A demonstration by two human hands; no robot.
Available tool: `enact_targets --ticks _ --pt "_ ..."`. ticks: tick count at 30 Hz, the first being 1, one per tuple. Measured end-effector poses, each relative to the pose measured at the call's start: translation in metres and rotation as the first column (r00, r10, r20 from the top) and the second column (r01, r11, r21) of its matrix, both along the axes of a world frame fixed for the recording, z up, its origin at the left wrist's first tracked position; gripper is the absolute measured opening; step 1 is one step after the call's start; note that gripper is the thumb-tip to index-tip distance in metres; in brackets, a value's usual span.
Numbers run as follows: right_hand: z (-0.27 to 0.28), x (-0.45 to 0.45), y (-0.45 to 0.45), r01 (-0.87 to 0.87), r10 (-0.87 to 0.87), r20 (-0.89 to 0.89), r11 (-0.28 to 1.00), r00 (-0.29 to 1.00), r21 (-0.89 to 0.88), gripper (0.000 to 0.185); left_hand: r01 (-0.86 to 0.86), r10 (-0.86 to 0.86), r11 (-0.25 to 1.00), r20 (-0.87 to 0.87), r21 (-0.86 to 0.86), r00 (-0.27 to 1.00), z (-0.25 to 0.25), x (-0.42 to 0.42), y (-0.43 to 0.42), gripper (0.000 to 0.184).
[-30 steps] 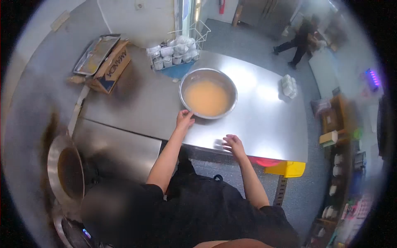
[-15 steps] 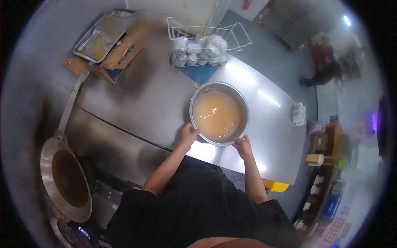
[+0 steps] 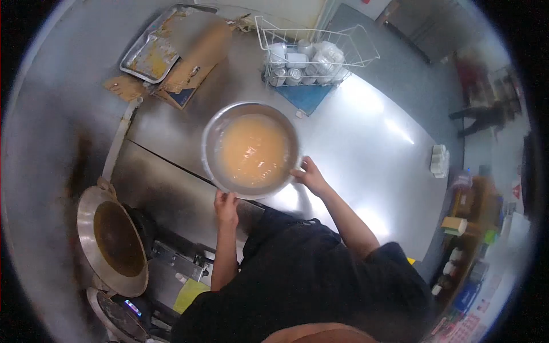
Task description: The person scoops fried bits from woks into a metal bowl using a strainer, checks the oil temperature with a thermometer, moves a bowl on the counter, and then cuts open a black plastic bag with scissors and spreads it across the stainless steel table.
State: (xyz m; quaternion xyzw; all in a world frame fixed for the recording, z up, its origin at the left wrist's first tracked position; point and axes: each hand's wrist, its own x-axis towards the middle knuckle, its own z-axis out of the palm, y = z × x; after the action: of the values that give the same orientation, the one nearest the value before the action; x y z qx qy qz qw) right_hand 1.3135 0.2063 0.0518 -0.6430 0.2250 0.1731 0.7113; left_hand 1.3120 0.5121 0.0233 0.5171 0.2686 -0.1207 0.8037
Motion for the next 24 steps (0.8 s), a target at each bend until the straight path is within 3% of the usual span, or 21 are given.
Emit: enact_targets --ticks 1,4,5,10,13,15,16,17,18,20,22,24 --pt "-0.004 0.013 0.009 -0.009 0.009 -0.001 0.999 1.000 0.045 0.050 -0.025 0.025 0.999 -0.010 0.020 1.000 -0.004 0.003 0.011 0.043" --pt "-0.011 0.045 0.029 -0.062 0.058 0.035 0.991 0.998 0.117 0.055 -0.126 0.129 0.991 0.065 -0.055 0.990 -0.016 0.012 0.040 0.043" --pt "-0.010 0.051 0.032 -0.087 0.081 0.057 0.991 0.995 0.099 0.055 -0.246 0.249 0.968 0.069 -0.056 0.966 -0.004 0.015 0.038 0.025" --pt "-0.015 0.029 0.018 -0.128 0.128 0.077 0.992 0.989 0.003 0.052 -0.384 0.387 0.922 0.089 -0.050 0.918 -0.024 0.035 0.071 0.020" --pt "-0.023 -0.013 -0.008 -0.195 0.195 -0.040 0.981 0.980 0.010 0.048 -0.433 0.433 0.901 0.135 -0.031 0.891 -0.011 0.050 0.069 0.017" --pt "-0.045 -0.056 -0.028 -0.230 0.235 -0.092 0.971 0.968 0.065 0.045 -0.369 0.373 0.928 0.181 -0.056 0.910 -0.020 0.061 0.077 0.024" --pt "-0.024 -0.074 -0.038 -0.297 0.297 -0.189 0.954 0.936 0.028 0.042 -0.285 0.297 0.954 0.204 -0.091 0.933 -0.036 0.068 0.089 0.032" --pt "-0.044 -0.105 -0.052 -0.289 0.298 -0.130 0.954 0.946 0.082 0.040 -0.264 0.266 0.964 0.239 -0.042 0.934 -0.036 0.071 0.087 0.039" --pt "-0.068 -0.138 -0.069 -0.279 0.281 0.024 0.929 0.959 0.242 0.038 -0.238 0.227 0.971 0.277 0.007 0.934 -0.035 0.074 0.086 0.045" --pt "-0.078 -0.182 -0.087 -0.309 0.306 -0.149 0.951 0.940 -0.001 0.037 -0.163 0.094 0.978 0.424 0.129 0.901 -0.052 0.079 0.090 0.046" --pt "-0.062 -0.218 -0.117 -0.133 0.136 -0.277 0.991 0.951 0.028 0.036 -0.393 0.369 0.919 0.281 0.034 0.886 -0.059 0.092 0.085 0.049" --pt "-0.052 -0.251 -0.154 0.029 -0.028 -0.308 1.000 0.951 -0.003 0.035 -0.455 0.431 0.890 0.282 0.025 0.857 -0.049 0.088 0.062 0.060"
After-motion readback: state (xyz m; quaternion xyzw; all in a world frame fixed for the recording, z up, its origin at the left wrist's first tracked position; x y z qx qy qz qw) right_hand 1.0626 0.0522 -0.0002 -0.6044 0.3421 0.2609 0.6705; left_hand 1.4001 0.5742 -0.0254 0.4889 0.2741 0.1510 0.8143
